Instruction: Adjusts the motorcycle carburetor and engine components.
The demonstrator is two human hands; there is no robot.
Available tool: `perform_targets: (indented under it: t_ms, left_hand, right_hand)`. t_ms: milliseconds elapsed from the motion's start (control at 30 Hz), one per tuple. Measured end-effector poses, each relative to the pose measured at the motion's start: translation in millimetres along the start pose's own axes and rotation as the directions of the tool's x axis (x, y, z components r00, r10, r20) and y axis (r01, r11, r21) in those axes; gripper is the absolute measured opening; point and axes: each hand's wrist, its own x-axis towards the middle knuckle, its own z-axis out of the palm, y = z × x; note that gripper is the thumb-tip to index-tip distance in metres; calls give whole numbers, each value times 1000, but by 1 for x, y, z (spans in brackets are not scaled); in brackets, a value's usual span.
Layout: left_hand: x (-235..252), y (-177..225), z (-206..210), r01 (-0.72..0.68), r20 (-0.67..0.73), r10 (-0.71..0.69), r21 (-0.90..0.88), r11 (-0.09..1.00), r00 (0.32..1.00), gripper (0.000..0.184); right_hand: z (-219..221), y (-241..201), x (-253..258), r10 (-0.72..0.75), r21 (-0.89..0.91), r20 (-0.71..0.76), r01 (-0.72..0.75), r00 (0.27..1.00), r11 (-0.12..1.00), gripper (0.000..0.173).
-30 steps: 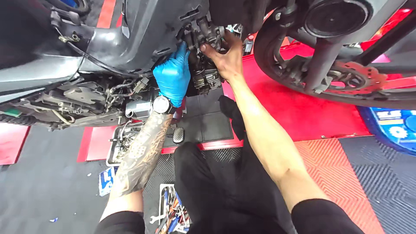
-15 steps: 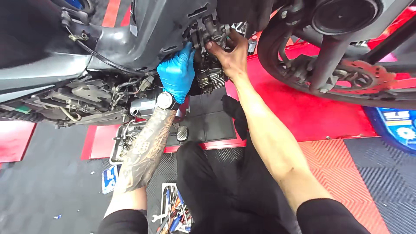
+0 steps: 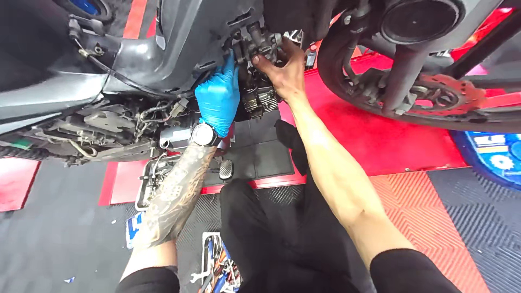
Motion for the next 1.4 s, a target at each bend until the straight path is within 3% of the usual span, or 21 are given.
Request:
perform_targets:
  t_ms: [133,200,267,333,533,667,767,1067,1167,1267,1333,1400]
  left_hand:
    - [-11,-3,-25,-34,189,47,-74,997,981,38]
    - [-10,-1,-22,-35,149,45,-70,997,988,36]
    - [0,-2,-2,-41,-37,40,-29,999,999,29]
    - [6,-4,6,-60,-136,58,-15,998,989,26]
    - [9,-4,-1,-1,-135,-19,-142,990,991,19]
    - [4,3,-12,47,28,-47,-8,999,999,34]
    - [6,7,-13,14,66,-19,75,997,998,36]
    - [12,-2,-4,-70,-144,66,-18,997,987,21]
    - [10,-1,-10,-44,-66,45,17,999,997,27]
    - [7,6,-18,-10,133,-4,101,995,991,38]
    - [3,4,-27,-50,220,37,56,997,975,38]
    - [8,3,-19,-63,126,55,65,996,990,35]
  right_hand:
    - [1,2,3,10,20,19,-11,1000,1000,62]
    - [1,2,3,27,32,25,-28,999,999,64]
    - [0,2,3,19,35,31,-20,999,999,63]
    - [0,4,3,5,27,25,-5,1000,1000,61]
    - [-1,5,4,8,8,33,-8,999,1000,63]
    - [-1,4,4,-6,6,33,6,999,1000,60]
    - [-2,4,3,-3,-3,20,3,1000,1000,59]
    - [-2,5,4,-12,6,35,12,999,1000,59]
    - [-2,4,5,-3,-9,45,4,999,1000,61]
    - [-3,3,5,-6,-9,35,6,999,1000,62]
    - [-2,5,3,-13,-9,25,14,1000,1000,60]
    - [0,7,4,-17,-10,19,17,1000,1000,60]
